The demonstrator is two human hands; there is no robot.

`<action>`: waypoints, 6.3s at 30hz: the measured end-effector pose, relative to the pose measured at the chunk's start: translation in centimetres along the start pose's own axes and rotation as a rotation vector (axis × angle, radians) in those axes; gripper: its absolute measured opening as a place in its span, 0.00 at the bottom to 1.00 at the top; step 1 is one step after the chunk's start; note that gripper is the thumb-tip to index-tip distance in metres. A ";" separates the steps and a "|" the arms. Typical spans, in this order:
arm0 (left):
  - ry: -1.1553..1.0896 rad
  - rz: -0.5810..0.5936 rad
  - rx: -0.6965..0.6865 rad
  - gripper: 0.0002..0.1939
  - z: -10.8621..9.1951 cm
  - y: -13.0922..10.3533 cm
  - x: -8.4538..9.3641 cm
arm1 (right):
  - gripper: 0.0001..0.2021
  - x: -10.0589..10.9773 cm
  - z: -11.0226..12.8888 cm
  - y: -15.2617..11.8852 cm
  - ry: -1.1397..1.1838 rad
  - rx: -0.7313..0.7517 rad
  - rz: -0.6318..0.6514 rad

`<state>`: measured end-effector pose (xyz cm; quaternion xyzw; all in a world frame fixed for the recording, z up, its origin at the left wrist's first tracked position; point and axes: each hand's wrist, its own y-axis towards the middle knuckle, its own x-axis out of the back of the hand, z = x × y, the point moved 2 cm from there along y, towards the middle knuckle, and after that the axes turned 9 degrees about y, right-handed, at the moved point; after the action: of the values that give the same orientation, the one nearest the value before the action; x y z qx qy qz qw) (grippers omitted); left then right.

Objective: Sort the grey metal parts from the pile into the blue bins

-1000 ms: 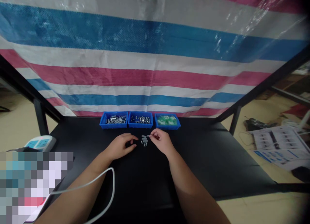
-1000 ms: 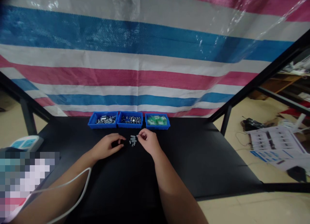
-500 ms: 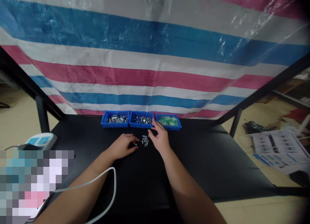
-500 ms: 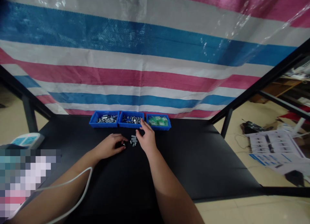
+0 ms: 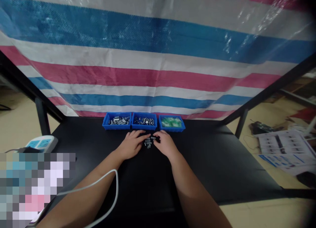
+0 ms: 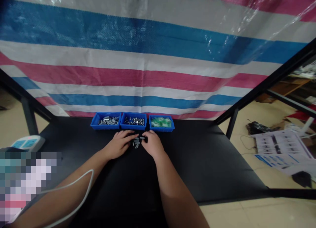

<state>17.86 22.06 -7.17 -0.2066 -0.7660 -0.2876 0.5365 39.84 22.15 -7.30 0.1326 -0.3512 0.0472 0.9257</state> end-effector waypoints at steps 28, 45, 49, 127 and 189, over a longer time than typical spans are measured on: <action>0.114 -0.647 0.315 0.12 4.8 -1.9 3.7 | 0.07 -0.3 2.7 -1.7 0.047 0.067 0.155; -0.213 -0.174 0.039 0.10 2.9 -1.7 2.3 | 0.06 1.2 2.8 -1.3 0.281 0.247 -0.264; -0.232 -0.101 0.022 0.11 3.2 -1.5 1.5 | 0.05 2.4 4.4 -1.4 0.224 0.349 -0.599; 0.091 -0.039 0.432 0.07 2.8 -2.2 2.3 | 0.15 0.9 4.8 -0.3 0.064 0.592 -0.632; -0.181 -0.270 0.257 0.17 3.8 -1.8 1.2 | 0.14 -2.3 1.3 -0.7 0.511 -0.063 -0.234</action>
<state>13.60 23.22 -7.40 -0.0570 -0.8622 -0.2372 0.4440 37.39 21.15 -8.01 0.1274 -0.0901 -0.0392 0.9870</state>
